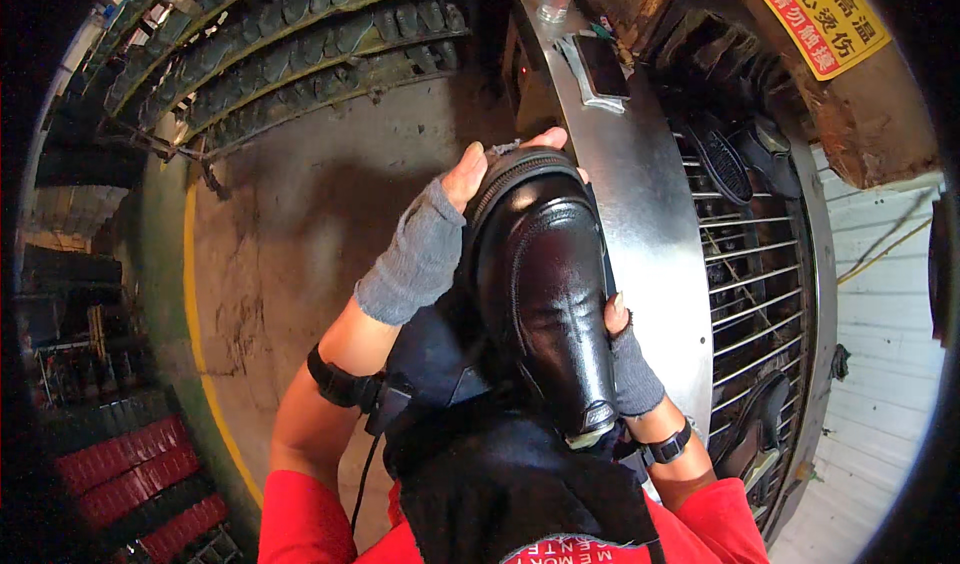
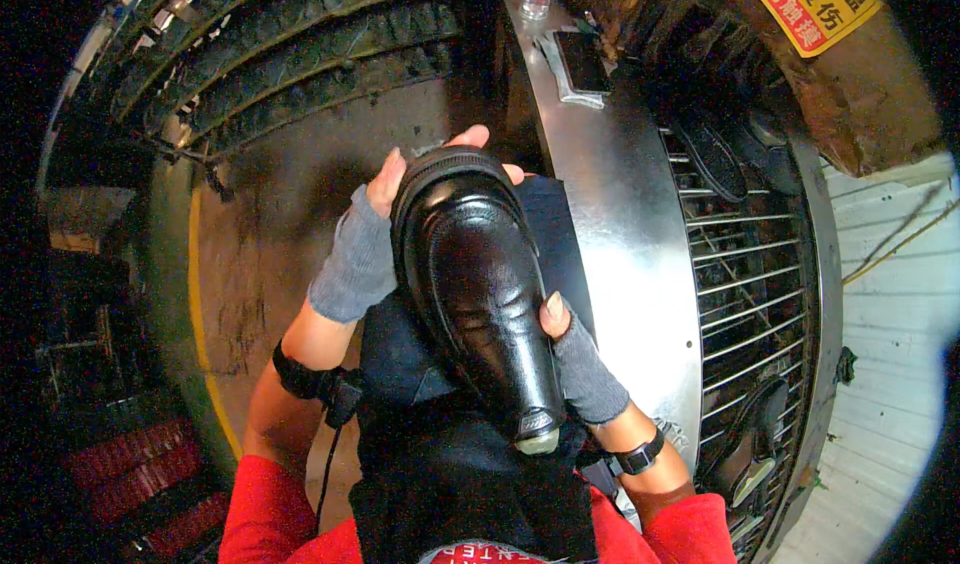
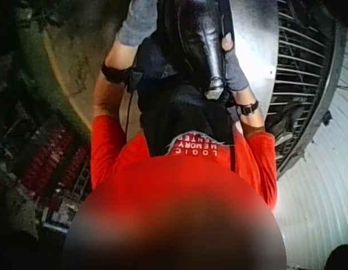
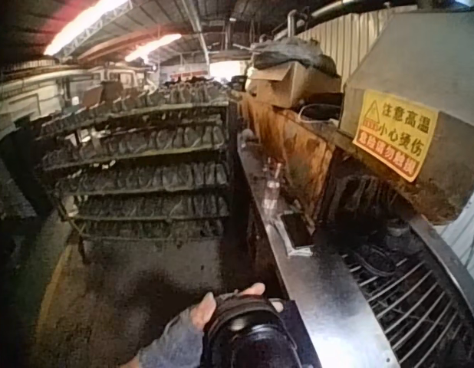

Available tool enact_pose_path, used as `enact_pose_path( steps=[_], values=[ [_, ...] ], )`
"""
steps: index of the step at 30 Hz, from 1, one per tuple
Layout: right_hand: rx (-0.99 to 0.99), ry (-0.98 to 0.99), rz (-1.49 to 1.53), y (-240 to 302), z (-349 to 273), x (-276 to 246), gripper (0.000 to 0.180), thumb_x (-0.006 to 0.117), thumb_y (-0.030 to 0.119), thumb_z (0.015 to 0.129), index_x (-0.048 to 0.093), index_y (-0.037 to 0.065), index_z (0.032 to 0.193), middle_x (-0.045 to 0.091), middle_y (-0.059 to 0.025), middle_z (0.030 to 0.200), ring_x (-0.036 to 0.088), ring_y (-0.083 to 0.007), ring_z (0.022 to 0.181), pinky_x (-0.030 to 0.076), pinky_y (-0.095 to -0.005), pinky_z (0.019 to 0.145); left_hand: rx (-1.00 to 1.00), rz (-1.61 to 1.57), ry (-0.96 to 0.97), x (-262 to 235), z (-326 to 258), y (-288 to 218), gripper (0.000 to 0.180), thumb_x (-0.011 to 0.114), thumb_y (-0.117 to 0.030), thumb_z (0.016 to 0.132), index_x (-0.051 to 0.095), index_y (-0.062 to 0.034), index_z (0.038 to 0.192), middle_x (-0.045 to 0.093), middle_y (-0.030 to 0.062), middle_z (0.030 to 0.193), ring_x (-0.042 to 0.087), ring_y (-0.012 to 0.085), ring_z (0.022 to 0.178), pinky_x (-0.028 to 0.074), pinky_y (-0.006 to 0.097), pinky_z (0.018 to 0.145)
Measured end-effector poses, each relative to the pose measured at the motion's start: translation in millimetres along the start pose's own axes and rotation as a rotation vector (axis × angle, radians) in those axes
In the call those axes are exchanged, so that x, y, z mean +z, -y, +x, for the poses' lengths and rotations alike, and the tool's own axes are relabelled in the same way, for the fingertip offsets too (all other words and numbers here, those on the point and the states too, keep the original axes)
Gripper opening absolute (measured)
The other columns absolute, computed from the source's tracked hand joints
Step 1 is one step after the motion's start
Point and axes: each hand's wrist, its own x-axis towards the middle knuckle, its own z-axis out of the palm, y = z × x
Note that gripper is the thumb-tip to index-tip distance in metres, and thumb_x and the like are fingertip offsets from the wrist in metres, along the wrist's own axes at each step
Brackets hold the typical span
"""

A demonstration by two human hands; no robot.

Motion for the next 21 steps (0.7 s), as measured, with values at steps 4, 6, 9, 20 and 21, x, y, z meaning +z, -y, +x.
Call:
enact_pose_path(
  steps=[4,6,9,20,21],
  values=[
    [-0.067,0.009,-0.150,-0.3,-6.9,-1.7,0.084,0.056,0.075,0.097,0.069,-0.003,0.125,0.075,-0.0090,0.111,0.071,-0.0170,0.097,0.062,-0.0350,0.086,-0.011,0.022,-0.073,9.8,-10.2,-2.7,0.083,0.017,-0.063,0.111,0.028,-0.0015,0.166,0.048,0.0264,0.158,0.054,0.0317,0.141,0.044,0.041,0.120],
    [-0.061,-0.049,-0.186,2.5,-6.9,0.0,0.086,0.059,0.077,0.094,0.071,-0.004,0.120,0.075,-0.0067,0.106,0.070,-0.0156,0.093,0.060,-0.0336,0.083,0.034,0.011,-0.103,17.0,-22.1,-10.0,0.075,0.029,-0.055,0.113,0.031,0.0008,0.164,0.050,0.0217,0.158,0.054,0.0273,0.141,0.041,0.037,0.121],
    [-0.118,0.016,-0.344,17.1,-3.7,15.4,0.082,0.065,0.075,0.093,0.073,-0.004,0.113,0.075,-0.0047,0.100,0.069,-0.0142,0.089,0.058,-0.0314,0.078,0.134,0.484,-0.016,19.7,-40.7,-32.9,0.096,0.077,-0.047,0.089,0.036,0.0019,0.160,0.051,0.0114,0.159,0.049,0.0190,0.144,0.034,0.037,0.124],
    [0.075,0.018,-0.815,52.7,-5.5,58.4,0.042,0.071,0.037,0.103,0.066,0.000,0.085,0.061,-0.0017,0.068,0.058,-0.0098,0.069,0.045,-0.0300,0.062,0.255,0.239,-0.339,-15.9,-103.9,-8.3,0.155,0.090,-0.077,0.057,0.011,-0.0052,0.169,0.051,0.0082,0.155,0.053,0.0238,0.140,0.042,0.044,0.121],
    [-0.266,-0.057,-1.142,45.6,-2.7,54.1,0.037,0.079,0.035,0.096,0.066,0.003,0.085,0.058,-0.0053,0.069,0.061,-0.0162,0.066,0.046,-0.0318,0.061,0.250,0.219,-0.337,-21.9,-111.8,3.4,0.155,0.088,-0.080,0.057,0.011,-0.0060,0.169,0.052,0.0082,0.155,0.054,0.0240,0.139,0.043,0.045,0.120]
  ],
)
